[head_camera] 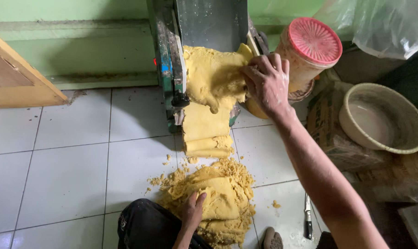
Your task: The person feeds yellow dough into a mechanical dough sheeter, collects the flattened sheet as it exits, folds it, and repeatedly re-feeds it to further process the dough. The person works by hand, handling the dough directly without additional tools.
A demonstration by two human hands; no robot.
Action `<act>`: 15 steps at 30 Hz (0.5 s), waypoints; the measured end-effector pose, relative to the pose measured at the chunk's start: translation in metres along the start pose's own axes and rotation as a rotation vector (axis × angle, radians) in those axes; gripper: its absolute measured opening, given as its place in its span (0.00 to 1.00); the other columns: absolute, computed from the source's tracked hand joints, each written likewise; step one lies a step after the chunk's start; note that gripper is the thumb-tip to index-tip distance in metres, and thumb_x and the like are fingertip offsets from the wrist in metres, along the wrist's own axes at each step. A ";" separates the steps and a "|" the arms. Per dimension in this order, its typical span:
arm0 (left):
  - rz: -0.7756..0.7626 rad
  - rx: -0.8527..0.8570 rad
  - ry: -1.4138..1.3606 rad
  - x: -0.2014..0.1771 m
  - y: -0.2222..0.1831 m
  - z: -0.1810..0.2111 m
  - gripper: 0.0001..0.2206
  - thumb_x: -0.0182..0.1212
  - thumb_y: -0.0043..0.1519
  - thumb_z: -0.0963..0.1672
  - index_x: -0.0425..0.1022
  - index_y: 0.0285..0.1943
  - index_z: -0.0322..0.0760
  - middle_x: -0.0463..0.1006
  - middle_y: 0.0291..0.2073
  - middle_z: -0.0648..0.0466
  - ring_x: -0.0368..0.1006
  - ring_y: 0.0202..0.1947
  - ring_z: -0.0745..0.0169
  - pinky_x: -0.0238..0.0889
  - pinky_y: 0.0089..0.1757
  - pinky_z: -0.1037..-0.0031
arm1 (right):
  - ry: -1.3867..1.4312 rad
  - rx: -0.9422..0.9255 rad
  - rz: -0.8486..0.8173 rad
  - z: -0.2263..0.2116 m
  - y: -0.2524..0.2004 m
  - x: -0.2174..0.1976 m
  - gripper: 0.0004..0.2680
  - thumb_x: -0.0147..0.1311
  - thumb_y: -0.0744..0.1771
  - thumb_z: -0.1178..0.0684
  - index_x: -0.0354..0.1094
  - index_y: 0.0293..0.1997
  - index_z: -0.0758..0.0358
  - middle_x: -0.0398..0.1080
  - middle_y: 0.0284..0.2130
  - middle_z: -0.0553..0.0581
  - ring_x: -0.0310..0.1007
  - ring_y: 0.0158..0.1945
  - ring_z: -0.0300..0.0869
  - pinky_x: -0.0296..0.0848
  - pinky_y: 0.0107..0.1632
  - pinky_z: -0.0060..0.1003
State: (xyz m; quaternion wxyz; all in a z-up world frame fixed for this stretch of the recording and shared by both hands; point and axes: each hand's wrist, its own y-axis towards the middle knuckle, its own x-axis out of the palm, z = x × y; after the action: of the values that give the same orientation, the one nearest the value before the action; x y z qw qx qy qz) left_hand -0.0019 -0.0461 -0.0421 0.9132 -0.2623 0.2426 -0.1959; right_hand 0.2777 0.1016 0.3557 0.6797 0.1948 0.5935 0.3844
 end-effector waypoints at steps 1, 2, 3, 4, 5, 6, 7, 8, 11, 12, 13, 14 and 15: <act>0.005 0.009 -0.009 0.005 0.000 -0.001 0.35 0.53 0.64 0.59 0.64 0.72 0.32 0.68 0.69 0.42 0.62 0.70 0.47 0.57 0.65 0.63 | 0.010 -0.039 -0.030 0.006 0.004 0.000 0.06 0.65 0.67 0.50 0.80 0.48 0.50 0.72 0.47 0.45 0.65 0.55 0.45 0.63 0.56 0.45; 0.013 0.018 -0.015 0.006 0.000 -0.002 0.35 0.53 0.64 0.59 0.64 0.72 0.32 0.67 0.69 0.42 0.62 0.70 0.47 0.57 0.65 0.63 | -0.005 -0.023 -0.078 0.012 0.010 0.002 0.05 0.65 0.68 0.50 0.80 0.47 0.49 0.72 0.47 0.44 0.65 0.55 0.45 0.62 0.56 0.46; 0.021 0.028 -0.022 0.006 0.001 -0.003 0.35 0.53 0.64 0.59 0.64 0.72 0.32 0.67 0.69 0.42 0.62 0.70 0.47 0.57 0.65 0.63 | -0.019 -0.008 -0.126 0.018 0.017 0.004 0.04 0.65 0.68 0.50 0.80 0.47 0.48 0.73 0.46 0.43 0.65 0.55 0.44 0.62 0.56 0.47; 0.042 0.072 -0.031 0.007 0.001 -0.004 0.34 0.53 0.64 0.59 0.66 0.70 0.32 0.70 0.67 0.42 0.65 0.69 0.47 0.59 0.64 0.64 | -0.032 0.005 -0.175 0.022 0.025 0.006 0.04 0.65 0.69 0.50 0.80 0.46 0.47 0.73 0.46 0.41 0.66 0.54 0.43 0.61 0.56 0.47; 0.063 0.117 -0.039 0.007 0.003 -0.003 0.33 0.54 0.64 0.59 0.68 0.69 0.32 0.72 0.66 0.42 0.67 0.67 0.47 0.61 0.63 0.64 | -0.018 0.035 -0.247 0.028 0.037 0.008 0.03 0.66 0.67 0.49 0.80 0.43 0.47 0.73 0.45 0.44 0.65 0.54 0.45 0.60 0.56 0.49; 0.085 0.158 -0.046 0.007 0.002 -0.003 0.33 0.54 0.63 0.58 0.70 0.68 0.32 0.74 0.64 0.42 0.69 0.66 0.48 0.63 0.63 0.65 | -0.002 0.065 -0.320 0.032 0.051 0.009 0.02 0.66 0.66 0.48 0.80 0.40 0.47 0.73 0.43 0.47 0.65 0.54 0.47 0.59 0.57 0.50; 0.075 0.133 -0.055 0.006 0.002 -0.002 0.32 0.54 0.64 0.58 0.69 0.68 0.32 0.73 0.65 0.41 0.67 0.67 0.47 0.61 0.63 0.64 | 0.015 0.096 -0.394 0.037 0.066 0.010 0.02 0.67 0.64 0.48 0.81 0.36 0.47 0.73 0.42 0.50 0.65 0.53 0.49 0.57 0.57 0.52; 0.062 0.105 -0.059 0.006 0.000 -0.004 0.32 0.55 0.64 0.58 0.67 0.69 0.32 0.71 0.65 0.40 0.65 0.67 0.45 0.59 0.63 0.63 | 0.042 0.124 -0.503 0.041 0.080 0.012 0.03 0.67 0.64 0.49 0.80 0.38 0.47 0.74 0.42 0.49 0.64 0.54 0.48 0.57 0.58 0.52; 0.091 0.170 -0.078 0.006 -0.005 -0.004 0.30 0.55 0.63 0.57 0.71 0.66 0.34 0.76 0.61 0.42 0.70 0.63 0.46 0.62 0.60 0.64 | 0.141 0.146 -0.616 0.050 0.109 0.015 0.04 0.65 0.64 0.52 0.78 0.41 0.50 0.77 0.40 0.49 0.64 0.55 0.48 0.58 0.59 0.56; 0.111 0.217 -0.088 0.007 -0.006 -0.004 0.28 0.55 0.62 0.56 0.74 0.64 0.35 0.79 0.59 0.43 0.73 0.61 0.47 0.65 0.59 0.65 | 0.184 0.110 -0.518 0.054 0.108 0.013 0.03 0.65 0.65 0.53 0.79 0.40 0.52 0.77 0.40 0.50 0.65 0.54 0.49 0.58 0.58 0.59; 0.110 0.230 -0.109 0.005 -0.002 -0.003 0.29 0.56 0.63 0.56 0.72 0.65 0.34 0.78 0.60 0.42 0.72 0.62 0.46 0.63 0.59 0.64 | 0.226 0.074 -0.418 0.057 0.104 0.011 0.02 0.65 0.66 0.54 0.79 0.40 0.53 0.78 0.40 0.52 0.66 0.53 0.51 0.59 0.58 0.62; 0.110 0.240 -0.136 0.007 0.003 -0.003 0.29 0.56 0.64 0.56 0.71 0.66 0.33 0.76 0.60 0.41 0.70 0.62 0.45 0.62 0.59 0.63 | 0.413 0.321 -0.380 0.064 0.091 0.005 0.04 0.62 0.67 0.54 0.76 0.43 0.56 0.77 0.40 0.52 0.71 0.48 0.46 0.67 0.53 0.51; 0.109 0.250 -0.164 0.010 0.007 -0.005 0.29 0.57 0.64 0.55 0.70 0.66 0.32 0.75 0.61 0.40 0.69 0.63 0.45 0.60 0.59 0.62 | 0.599 0.568 -0.335 0.070 0.066 -0.005 0.05 0.60 0.68 0.54 0.72 0.46 0.59 0.77 0.39 0.52 0.76 0.43 0.40 0.75 0.48 0.41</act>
State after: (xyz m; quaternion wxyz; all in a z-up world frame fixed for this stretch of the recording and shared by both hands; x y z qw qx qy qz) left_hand 0.0050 -0.0470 -0.0529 0.9648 -0.1481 0.1550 -0.1526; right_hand 0.3254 0.1523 0.4217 0.4503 0.1550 0.8697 0.1300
